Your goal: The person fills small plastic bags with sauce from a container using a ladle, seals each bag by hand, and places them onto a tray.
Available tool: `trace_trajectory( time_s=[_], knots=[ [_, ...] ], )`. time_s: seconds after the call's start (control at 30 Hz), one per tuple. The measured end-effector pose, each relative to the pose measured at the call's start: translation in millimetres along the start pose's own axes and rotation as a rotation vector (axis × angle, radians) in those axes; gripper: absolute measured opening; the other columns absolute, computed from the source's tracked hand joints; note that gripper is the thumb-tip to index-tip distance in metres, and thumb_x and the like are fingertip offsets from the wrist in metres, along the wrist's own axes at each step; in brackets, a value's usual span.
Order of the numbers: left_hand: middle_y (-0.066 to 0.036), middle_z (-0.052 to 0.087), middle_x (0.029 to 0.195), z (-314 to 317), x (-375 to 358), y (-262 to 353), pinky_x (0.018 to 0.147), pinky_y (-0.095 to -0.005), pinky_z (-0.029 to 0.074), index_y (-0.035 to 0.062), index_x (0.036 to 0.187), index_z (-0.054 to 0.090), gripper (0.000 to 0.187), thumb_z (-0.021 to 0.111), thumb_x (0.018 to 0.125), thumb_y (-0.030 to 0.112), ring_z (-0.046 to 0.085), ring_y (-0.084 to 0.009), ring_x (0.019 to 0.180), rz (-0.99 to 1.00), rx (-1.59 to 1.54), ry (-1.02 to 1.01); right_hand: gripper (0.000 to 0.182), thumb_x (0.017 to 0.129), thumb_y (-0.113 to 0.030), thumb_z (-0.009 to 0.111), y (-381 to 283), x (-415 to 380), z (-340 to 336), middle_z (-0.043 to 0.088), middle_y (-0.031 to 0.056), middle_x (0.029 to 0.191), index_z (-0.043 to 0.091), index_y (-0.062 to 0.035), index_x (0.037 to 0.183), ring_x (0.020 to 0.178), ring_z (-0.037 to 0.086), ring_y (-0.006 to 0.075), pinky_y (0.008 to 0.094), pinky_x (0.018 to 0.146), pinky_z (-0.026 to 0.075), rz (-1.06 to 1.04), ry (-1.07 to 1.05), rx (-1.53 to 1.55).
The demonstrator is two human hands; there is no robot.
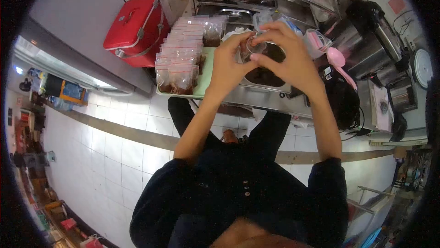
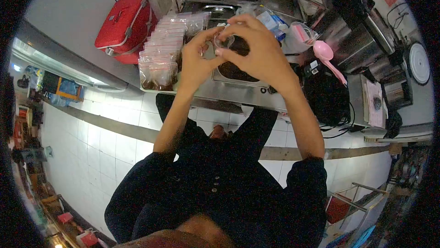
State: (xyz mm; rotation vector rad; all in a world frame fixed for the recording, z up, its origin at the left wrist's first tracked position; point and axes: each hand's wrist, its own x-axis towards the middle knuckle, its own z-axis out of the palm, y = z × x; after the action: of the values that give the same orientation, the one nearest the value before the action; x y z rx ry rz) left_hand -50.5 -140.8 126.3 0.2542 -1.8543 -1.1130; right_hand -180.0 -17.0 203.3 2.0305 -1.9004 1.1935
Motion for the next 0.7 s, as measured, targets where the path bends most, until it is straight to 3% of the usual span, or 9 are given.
trace_trajectory(
  time_s=[0.03,0.13,0.23,0.33,0.43,0.7],
  knots=[
    [-0.004,0.071,0.1,-0.5,-1.1,3.9,0.08,-0.029,0.052,-0.0002,0.126,0.068,0.06,0.092,0.073,0.016,0.064,-0.0119,0.09,0.019,0.052,0.01,0.02,0.088,-0.017,0.076,2.1,-2.3,1.8,0.063,0.017,0.123,0.07,-0.0046,0.102,0.114,0.064,0.0349,0.0401,0.098,0.049,0.053,-0.083,0.048],
    [-0.005,0.072,0.097,-1.5,-6.8,8.5,0.078,-0.0277,0.051,-0.0008,0.126,0.067,0.053,0.088,0.079,0.014,0.064,-0.011,0.089,-0.059,-0.048,0.082,0.015,0.09,-0.011,0.073,10.3,-6.2,5.2,0.067,0.0152,0.113,0.069,-0.0044,0.103,0.105,0.067,0.0308,0.0374,0.092,0.051,0.096,-0.017,0.052],
    [-0.006,0.073,0.094,-2.9,-10.1,-3.5,0.074,-0.0255,0.051,-0.0012,0.121,0.07,0.038,0.082,0.087,0.012,0.066,-0.0105,0.083,-0.221,-0.305,0.127,0.014,0.093,-0.008,0.07,15.9,-10.0,8.5,0.07,0.0116,0.101,0.069,-0.0039,0.105,0.092,0.068,0.0242,0.0337,0.084,0.052,0.275,0.014,0.163],
    [-0.006,0.073,0.09,-4.0,-9.8,-2.9,0.071,-0.0239,0.052,-0.0021,0.113,0.073,0.024,0.077,0.091,0.008,0.067,-0.0103,0.076,-0.249,-0.427,0.104,0.015,0.094,-0.006,0.069,10.0,-11.4,12.7,0.069,0.0083,0.089,0.069,-0.0029,0.109,0.082,0.065,0.0181,0.0309,0.077,0.052,0.334,0.104,0.358],
    [-0.005,0.072,0.088,-8.2,-10.5,2.6,0.068,-0.023,0.051,-0.0022,0.104,0.076,0.015,0.076,0.093,0.008,0.068,-0.0097,0.075,-0.272,-0.419,0.071,0.018,0.094,-0.007,0.07,7.8,-13.6,8.7,0.068,0.008,0.091,0.069,-0.0026,0.111,0.081,0.064,0.0164,0.0309,0.076,0.051,0.267,0.072,0.292],
    [-0.004,0.072,0.085,-12.5,-19.2,5.9,0.063,-0.0211,0.045,0.0003,0.099,0.078,0.012,0.078,0.09,0.009,0.062,-0.006,0.07,-0.194,-0.316,0.046,0.018,0.09,-0.014,0.076,11.4,-19.6,18.9,0.065,0.0072,0.087,0.071,0.0013,0.097,0.079,0.061,0.0155,0.0299,0.075,0.048,0.246,-0.023,0.345]
  ],
)
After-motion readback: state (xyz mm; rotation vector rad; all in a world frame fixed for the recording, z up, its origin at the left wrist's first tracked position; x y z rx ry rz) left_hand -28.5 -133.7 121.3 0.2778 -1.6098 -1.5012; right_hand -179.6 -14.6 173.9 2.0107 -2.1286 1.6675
